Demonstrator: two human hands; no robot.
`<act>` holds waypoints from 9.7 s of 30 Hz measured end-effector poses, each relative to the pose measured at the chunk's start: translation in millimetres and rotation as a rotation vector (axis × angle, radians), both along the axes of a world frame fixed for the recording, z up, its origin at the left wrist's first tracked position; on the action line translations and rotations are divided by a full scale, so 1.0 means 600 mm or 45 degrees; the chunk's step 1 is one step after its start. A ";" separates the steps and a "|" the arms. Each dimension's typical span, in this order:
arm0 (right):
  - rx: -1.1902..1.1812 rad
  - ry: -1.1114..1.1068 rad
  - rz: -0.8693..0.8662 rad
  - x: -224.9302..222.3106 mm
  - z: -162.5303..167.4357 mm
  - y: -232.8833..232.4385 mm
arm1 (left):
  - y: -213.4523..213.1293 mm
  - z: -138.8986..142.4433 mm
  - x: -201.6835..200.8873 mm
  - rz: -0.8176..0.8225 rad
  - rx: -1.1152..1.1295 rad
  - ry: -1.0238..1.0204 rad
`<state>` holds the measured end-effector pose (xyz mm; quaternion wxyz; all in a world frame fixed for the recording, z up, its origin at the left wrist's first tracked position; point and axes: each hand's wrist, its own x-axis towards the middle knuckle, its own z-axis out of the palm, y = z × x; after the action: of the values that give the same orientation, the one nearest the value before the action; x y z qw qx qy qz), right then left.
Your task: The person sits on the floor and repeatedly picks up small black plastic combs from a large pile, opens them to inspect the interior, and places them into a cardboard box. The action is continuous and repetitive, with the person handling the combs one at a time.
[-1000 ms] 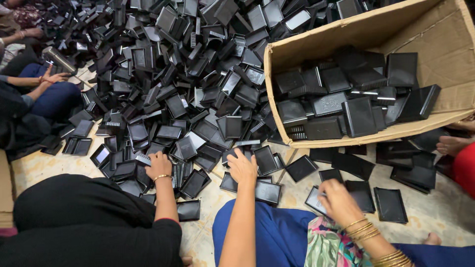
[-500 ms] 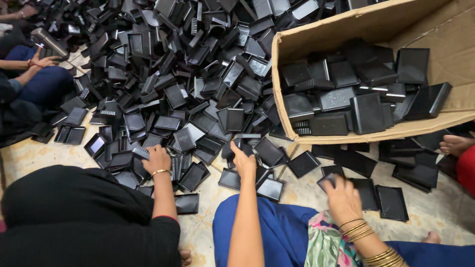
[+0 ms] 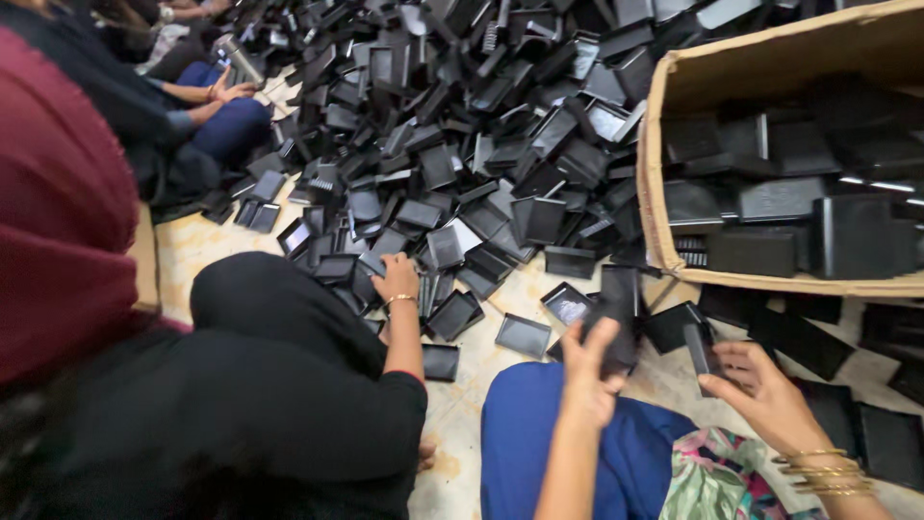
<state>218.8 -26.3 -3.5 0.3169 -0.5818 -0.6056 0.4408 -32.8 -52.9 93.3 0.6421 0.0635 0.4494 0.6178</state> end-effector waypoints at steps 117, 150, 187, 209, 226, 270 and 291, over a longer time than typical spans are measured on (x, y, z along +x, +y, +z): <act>0.647 -0.987 -0.092 0.171 -0.022 0.066 | 0.041 -0.178 0.072 -0.101 0.152 -0.159; -0.274 0.034 0.094 -0.055 0.042 -0.042 | 0.001 -0.070 0.112 -0.135 0.463 0.515; 0.416 -0.501 0.253 -0.089 0.118 -0.137 | 0.025 -0.151 0.074 0.392 0.365 0.617; 0.548 -0.999 -0.149 0.143 0.046 0.061 | 0.046 -0.196 0.074 0.000 0.332 0.217; 0.277 -0.728 -0.458 0.227 -0.015 0.095 | 0.062 -0.186 0.355 -1.095 0.106 2.390; 0.609 -0.311 0.332 -0.012 0.174 -0.077 | 0.026 -0.154 0.118 -0.007 0.534 1.125; -0.373 0.336 0.434 -0.007 0.199 0.072 | 0.047 -0.122 0.014 0.607 0.326 0.236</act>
<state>214.9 17.0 115.8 0.2268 -0.4483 -0.5781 0.6430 -24.5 -24.4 20.1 0.4217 0.0928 0.4266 0.7947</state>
